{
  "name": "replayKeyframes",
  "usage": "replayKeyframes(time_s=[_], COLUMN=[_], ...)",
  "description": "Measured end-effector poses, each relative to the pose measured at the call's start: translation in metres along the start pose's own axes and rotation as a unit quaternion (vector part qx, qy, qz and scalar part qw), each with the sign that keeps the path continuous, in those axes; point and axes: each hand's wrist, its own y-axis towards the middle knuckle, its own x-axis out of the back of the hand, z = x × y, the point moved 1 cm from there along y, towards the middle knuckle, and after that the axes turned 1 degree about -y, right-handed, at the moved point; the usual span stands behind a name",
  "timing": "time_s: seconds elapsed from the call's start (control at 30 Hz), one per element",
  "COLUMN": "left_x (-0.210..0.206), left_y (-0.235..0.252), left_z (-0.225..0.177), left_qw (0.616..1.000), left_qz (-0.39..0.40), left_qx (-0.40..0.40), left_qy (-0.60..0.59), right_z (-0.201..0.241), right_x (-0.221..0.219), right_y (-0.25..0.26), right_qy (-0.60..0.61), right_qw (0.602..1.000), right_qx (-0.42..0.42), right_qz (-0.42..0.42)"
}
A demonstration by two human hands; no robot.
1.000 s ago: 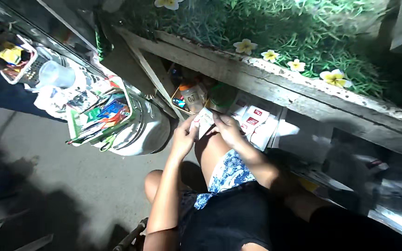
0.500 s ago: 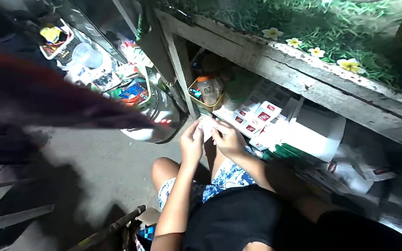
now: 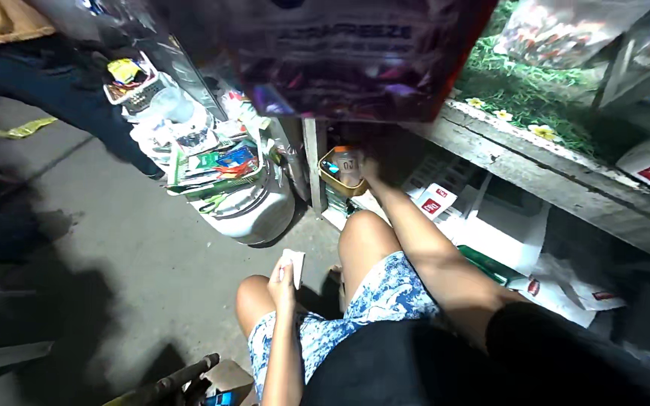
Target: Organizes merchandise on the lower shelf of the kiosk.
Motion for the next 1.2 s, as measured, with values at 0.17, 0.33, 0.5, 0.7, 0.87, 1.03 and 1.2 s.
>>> replayKeyframes(time_s=[0.17,0.33,0.5,0.7,0.87,1.03,1.2], left_x=[0.009,0.012,0.011,-0.012,-0.078,-0.164,-0.218], left_y=[0.008,0.019,0.029,0.032,0.054,0.096,0.122], left_z=[0.01,0.014,0.021,0.008,-0.053,-0.104,-0.108], left_qw=[0.994,0.991,0.992,0.996,0.969,0.915,0.879], left_qz=[-0.054,-0.073,-0.048,0.034,0.186,0.227,0.22], left_qx=[0.049,0.059,0.052,-0.02,-0.151,-0.27,-0.266], left_qy=[-0.079,-0.091,-0.104,-0.08,0.052,0.195,0.329], right_z=[-0.007,0.008,0.011,-0.004,0.0,-0.018,-0.012], right_x=[-0.01,0.045,0.081,0.072,0.076,0.078,0.084], right_y=[0.02,-0.023,-0.054,-0.035,-0.05,-0.062,-0.073], right_qy=[-0.056,0.015,-0.02,-0.1,-0.054,0.046,0.01], right_qw=[0.998,0.981,0.972,0.957,0.981,0.97,0.979], right_qx=[0.035,0.049,0.12,0.271,0.181,0.174,0.15], right_qz=[0.002,-0.187,-0.199,-0.021,-0.038,-0.161,-0.139])
